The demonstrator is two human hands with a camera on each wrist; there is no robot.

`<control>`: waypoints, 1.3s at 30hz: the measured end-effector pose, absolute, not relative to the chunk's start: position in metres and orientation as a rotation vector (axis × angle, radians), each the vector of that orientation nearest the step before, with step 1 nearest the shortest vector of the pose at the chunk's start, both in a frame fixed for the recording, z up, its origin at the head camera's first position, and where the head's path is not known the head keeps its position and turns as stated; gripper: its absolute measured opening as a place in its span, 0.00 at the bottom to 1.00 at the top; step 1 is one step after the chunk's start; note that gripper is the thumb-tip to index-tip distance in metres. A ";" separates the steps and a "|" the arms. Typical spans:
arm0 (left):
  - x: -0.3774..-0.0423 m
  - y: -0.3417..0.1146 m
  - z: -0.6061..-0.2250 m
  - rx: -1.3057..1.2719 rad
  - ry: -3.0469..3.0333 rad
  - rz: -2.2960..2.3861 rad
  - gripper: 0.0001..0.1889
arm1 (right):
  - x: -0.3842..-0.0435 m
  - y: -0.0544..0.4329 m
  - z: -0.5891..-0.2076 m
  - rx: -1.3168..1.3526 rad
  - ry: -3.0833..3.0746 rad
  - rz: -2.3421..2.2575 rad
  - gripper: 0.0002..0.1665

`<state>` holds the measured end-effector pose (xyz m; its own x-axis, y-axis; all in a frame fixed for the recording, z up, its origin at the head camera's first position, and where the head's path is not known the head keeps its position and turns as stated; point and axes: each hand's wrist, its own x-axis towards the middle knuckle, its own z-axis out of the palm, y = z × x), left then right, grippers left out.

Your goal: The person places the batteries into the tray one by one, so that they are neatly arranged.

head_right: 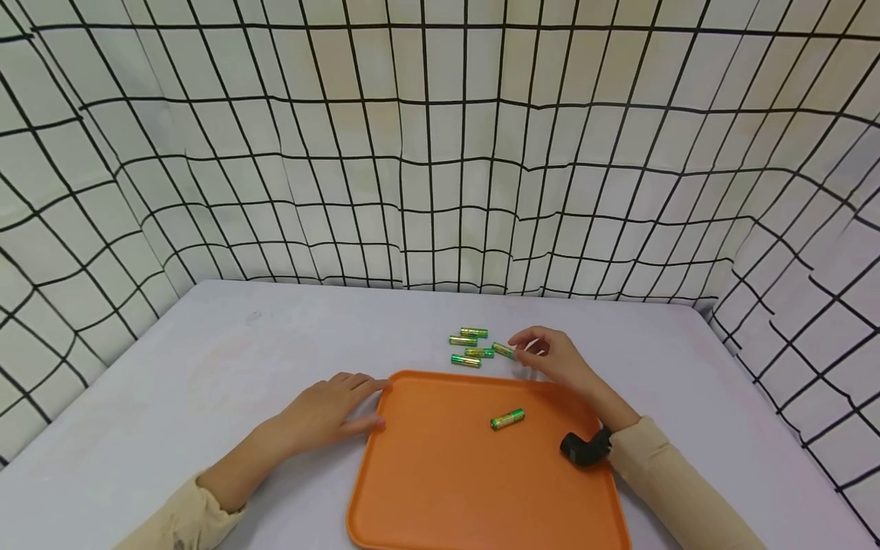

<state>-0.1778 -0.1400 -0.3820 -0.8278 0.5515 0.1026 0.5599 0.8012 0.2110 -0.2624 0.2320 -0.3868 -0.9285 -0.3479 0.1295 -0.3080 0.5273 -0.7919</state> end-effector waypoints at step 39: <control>-0.175 -0.139 -0.380 -0.926 -2.932 -0.335 0.28 | -0.278 0.232 -0.402 -0.382 2.714 -1.317 0.14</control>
